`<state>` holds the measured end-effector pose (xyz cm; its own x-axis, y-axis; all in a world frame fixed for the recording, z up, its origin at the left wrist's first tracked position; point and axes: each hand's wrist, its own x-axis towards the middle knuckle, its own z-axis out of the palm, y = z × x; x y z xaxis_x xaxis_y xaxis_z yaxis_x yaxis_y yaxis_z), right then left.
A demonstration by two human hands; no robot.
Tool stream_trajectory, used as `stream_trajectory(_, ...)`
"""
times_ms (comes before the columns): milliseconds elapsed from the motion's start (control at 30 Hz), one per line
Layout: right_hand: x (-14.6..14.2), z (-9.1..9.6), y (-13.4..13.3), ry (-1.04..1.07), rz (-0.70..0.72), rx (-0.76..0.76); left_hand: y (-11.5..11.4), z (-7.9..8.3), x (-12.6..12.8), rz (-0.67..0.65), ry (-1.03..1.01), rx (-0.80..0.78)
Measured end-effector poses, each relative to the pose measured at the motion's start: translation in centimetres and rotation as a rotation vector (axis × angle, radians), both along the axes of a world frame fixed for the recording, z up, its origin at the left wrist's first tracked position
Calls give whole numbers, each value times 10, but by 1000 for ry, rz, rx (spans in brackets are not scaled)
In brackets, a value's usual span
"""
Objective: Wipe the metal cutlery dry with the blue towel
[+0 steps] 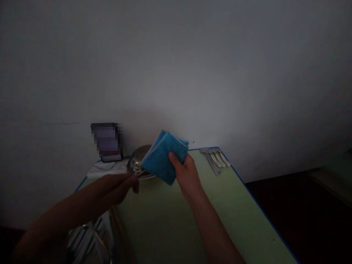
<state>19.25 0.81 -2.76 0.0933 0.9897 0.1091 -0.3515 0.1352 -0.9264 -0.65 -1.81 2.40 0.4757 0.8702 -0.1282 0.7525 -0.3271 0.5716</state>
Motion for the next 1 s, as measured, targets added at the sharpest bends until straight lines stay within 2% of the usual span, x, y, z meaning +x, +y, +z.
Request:
stream_trajectory(100,-1,4,-1,-45,14,5,-7,-3,2,-43,-11,-62)
stream_trajectory(267,-5,20,3,-247,87,67,-15,0,-6,-103,-7,-150)
stream_trajectory(367,-1,28,5,-353,89,118,-21,6,-16,-93,9,-120)
stream_trajectory(500,13,30,7,-381,44,151,-22,9,-24,-75,-38,-55)
stream_trajectory(700,30,31,5,-569,27,182,-14,6,-21,-68,17,-13)
stream_trajectory(833,31,38,1,-643,86,211,-14,8,-21,-73,43,-26)
stream_trajectory(1000,28,37,-1,-660,116,224,-10,12,-26,39,-22,121)
